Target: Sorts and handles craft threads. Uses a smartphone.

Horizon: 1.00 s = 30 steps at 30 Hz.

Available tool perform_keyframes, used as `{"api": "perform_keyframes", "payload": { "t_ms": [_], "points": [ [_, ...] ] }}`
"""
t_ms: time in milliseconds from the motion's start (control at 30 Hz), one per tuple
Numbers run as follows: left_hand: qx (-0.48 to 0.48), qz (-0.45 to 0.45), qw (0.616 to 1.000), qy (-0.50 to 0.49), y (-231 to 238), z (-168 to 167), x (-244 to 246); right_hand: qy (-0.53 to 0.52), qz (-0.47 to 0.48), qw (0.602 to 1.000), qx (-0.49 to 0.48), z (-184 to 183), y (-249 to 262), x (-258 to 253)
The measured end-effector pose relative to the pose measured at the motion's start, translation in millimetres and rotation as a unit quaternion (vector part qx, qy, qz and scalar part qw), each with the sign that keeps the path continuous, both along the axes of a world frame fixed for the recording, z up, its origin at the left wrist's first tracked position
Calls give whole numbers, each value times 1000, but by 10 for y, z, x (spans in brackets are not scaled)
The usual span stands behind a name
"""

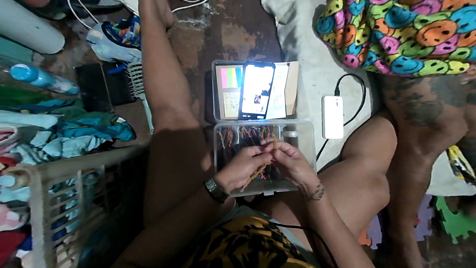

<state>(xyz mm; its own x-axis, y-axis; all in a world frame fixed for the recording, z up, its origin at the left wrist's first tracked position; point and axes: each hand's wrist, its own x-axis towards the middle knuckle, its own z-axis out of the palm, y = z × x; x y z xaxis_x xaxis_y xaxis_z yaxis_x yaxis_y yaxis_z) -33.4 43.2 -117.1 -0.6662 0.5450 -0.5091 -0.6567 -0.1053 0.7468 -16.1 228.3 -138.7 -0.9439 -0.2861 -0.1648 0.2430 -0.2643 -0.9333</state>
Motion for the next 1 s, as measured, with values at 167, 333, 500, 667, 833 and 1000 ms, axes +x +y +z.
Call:
{"api": "perform_keyframes", "payload": {
  "t_ms": [167, 333, 500, 667, 833, 1000],
  "points": [
    [-18, -44, 994, 101, 28, -4, 32, -56, -38, 994, -84, 70, 3, -7],
    [-115, -64, 965, 228, 37, 11, 65, -75, -114, 986, -93, 70, -95, -19],
    [28, -37, 998, 42, -9, -21, 30, -1, -3, 1000, -1, 26, 73, -13],
    [-61, -87, 981, 162, 36, 13, 32, -96, -125, 981, -110, 78, -66, -40],
    [-34, -48, 997, 56, 12, -23, 34, -37, 6, 999, 11, 11, 76, -39],
    [-91, -85, 976, 179, 54, -3, 40, -68, -97, 992, -35, 51, -16, -33]
  ]
}}
